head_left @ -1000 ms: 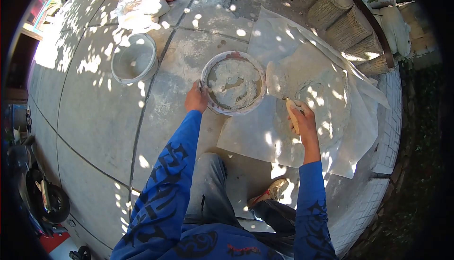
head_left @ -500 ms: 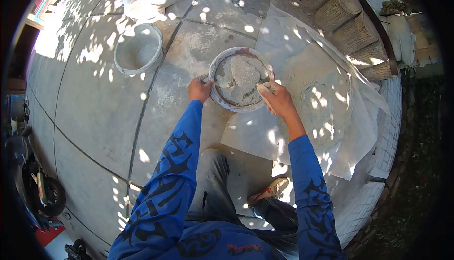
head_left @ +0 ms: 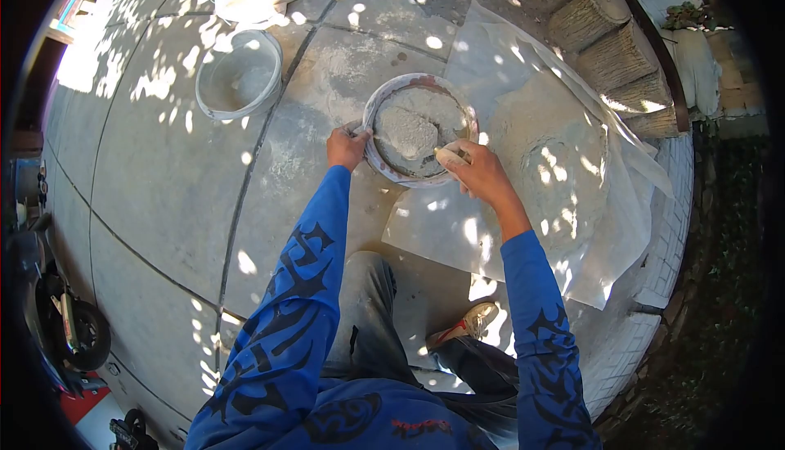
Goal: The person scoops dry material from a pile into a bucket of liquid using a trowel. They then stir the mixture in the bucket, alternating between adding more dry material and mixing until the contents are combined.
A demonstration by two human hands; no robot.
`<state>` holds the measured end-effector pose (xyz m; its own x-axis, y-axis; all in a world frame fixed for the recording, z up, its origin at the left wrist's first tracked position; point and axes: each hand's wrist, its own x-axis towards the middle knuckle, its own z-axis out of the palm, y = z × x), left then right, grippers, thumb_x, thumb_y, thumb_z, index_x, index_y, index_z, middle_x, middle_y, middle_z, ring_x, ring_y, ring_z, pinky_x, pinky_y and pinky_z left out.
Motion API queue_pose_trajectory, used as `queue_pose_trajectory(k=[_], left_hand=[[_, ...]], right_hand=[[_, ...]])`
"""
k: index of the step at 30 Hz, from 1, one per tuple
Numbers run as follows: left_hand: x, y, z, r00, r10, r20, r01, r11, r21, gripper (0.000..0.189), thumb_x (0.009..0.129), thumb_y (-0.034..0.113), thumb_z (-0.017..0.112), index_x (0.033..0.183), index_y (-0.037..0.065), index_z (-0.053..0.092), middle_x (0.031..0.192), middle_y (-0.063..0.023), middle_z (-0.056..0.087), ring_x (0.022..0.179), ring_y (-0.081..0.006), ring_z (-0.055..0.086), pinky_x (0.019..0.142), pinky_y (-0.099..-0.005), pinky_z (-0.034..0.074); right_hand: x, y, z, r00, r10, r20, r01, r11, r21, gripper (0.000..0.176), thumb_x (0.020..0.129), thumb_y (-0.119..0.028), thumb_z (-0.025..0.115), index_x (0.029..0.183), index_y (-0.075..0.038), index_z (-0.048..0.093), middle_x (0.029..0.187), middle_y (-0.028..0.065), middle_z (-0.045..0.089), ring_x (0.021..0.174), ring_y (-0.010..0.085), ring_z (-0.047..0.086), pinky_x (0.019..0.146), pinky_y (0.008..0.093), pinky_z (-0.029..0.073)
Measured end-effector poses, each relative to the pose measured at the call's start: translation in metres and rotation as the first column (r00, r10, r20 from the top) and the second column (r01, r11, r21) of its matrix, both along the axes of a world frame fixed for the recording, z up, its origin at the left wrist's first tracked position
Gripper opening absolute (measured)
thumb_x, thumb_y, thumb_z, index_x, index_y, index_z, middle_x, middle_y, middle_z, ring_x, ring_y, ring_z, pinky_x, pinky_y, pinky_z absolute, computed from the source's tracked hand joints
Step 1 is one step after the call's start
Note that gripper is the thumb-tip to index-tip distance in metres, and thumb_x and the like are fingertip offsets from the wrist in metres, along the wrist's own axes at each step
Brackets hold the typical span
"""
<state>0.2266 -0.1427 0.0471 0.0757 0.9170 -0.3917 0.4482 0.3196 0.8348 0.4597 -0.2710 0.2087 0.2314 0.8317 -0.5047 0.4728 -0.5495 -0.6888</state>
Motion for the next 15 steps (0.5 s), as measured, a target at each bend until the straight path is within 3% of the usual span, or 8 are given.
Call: queue_pose_trajectory(k=[8, 11, 15], left_hand=[[0.001, -0.001, 0.0, 1.0, 0.0, 0.014, 0.0, 1.0, 0.001, 0.042, 0.088, 0.019, 0.076, 0.126, 0.003, 0.067, 0.087, -0.0108, 0.074, 0.068, -0.0157, 0.071, 0.058, -0.0323, 0.062], [0.001, -0.002, 0.003, 1.0, 0.0, -0.004, 0.0, 1.0, 0.019, 0.042, 0.088, 0.02, 0.075, 0.126, 0.003, 0.067, 0.087, -0.011, 0.074, 0.068, -0.0155, 0.071, 0.058, -0.0322, 0.062], [0.003, -0.005, 0.013, 0.998, 0.047, 0.036, -0.046, 0.998, -0.039, 0.041, 0.086, 0.024, 0.075, 0.122, 0.007, 0.071, 0.086, -0.0134, 0.075, 0.07, -0.0202, 0.073, 0.065, -0.0344, 0.06]], right_hand=[[-0.001, -0.017, 0.002, 0.999, 0.034, 0.021, -0.035, 0.997, 0.062, 0.031, 0.09, -0.029, 0.068, 0.11, -0.006, 0.067, 0.076, 0.0131, 0.068, 0.058, 0.0215, 0.066, 0.058, 0.0361, 0.053], [0.004, -0.018, 0.005, 0.998, 0.06, 0.017, -0.06, 0.998, 0.005, 0.031, 0.09, -0.028, 0.068, 0.112, -0.007, 0.067, 0.078, 0.0136, 0.069, 0.059, 0.0213, 0.066, 0.058, 0.0359, 0.053], [0.009, -0.025, 0.005, 0.999, 0.033, 0.021, -0.034, 0.999, 0.037, 0.03, 0.09, -0.027, 0.068, 0.113, -0.007, 0.067, 0.08, 0.0136, 0.069, 0.057, 0.0205, 0.065, 0.057, 0.0356, 0.052]])
